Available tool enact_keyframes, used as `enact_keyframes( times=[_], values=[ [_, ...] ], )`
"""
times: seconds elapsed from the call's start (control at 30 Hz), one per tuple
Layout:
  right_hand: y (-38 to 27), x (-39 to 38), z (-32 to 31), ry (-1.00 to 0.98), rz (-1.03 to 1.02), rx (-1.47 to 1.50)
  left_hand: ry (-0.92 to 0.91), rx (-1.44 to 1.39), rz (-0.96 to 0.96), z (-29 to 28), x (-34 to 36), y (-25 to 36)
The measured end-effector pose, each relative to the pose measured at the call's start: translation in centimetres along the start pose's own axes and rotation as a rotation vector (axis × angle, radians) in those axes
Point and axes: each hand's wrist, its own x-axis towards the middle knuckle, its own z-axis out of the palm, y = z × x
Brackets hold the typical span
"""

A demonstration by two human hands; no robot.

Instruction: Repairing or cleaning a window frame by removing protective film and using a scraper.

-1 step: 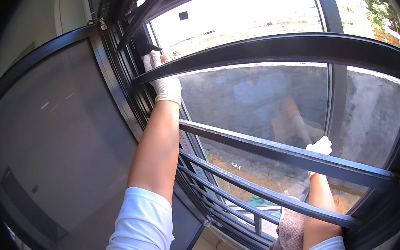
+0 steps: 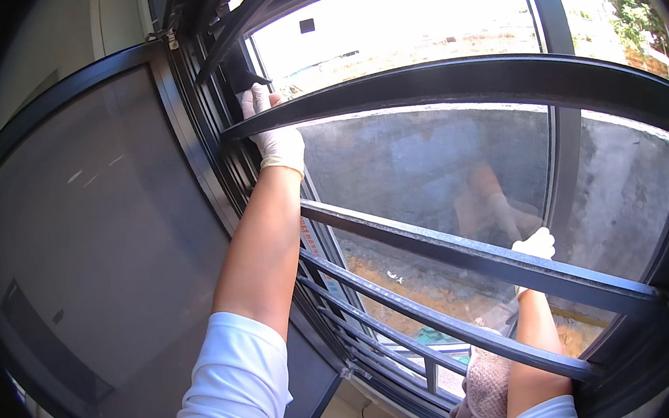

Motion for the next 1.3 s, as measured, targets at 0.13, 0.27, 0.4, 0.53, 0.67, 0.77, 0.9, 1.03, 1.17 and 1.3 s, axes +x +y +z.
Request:
enact_keyframes(
  times=[0.13, 0.27, 0.4, 0.53, 0.67, 0.77, 0.9, 1.03, 1.17, 1.3],
  values=[
    [-0.3, 0.0, -0.4, -0.007, 0.02, -0.011, 0.069, -0.045, 0.01, 0.9, -0.3, 0.1],
    [0.2, 0.3, -0.8, -0.021, 0.018, 0.008, 0.281, 0.029, -0.117, 3.1, -1.0, 0.9],
    [-0.6, -0.2, -0.8, -0.031, -0.015, 0.025, 0.203, -0.022, -0.14, 2.9, -0.1, 1.0],
    [-0.2, -0.3, -1.1, -0.021, 0.006, 0.023, 0.232, 0.059, -0.046, 5.8, -2.3, 1.3],
    [-0.4, -0.3, -1.7, -0.034, 0.054, 0.072, 0.187, 0.268, -0.145, 5.8, -0.8, 2.1],
    [-1.1, -0.5, -1.6, -0.067, 0.076, 0.078, 0.145, 0.333, -0.101, 4.4, 0.8, 0.8],
    [-1.9, -1.0, -3.0, -0.081, 0.091, 0.028, 0.126, 0.631, -0.014, 2.0, -0.4, -0.4],
    [-1.3, -0.6, -1.2, -0.003, -0.007, -0.048, -0.113, 1.486, 0.148, -3.9, -1.2, 1.4],
    [5.7, 3.5, 4.9, 0.251, -0.12, 0.16, -0.296, 1.643, 0.017, -2.9, -3.4, 4.8],
    [4.5, 2.7, 6.3, 0.395, -0.258, 0.094, -0.47, 1.456, 0.06, -8.4, -5.4, 8.0]
  ],
)
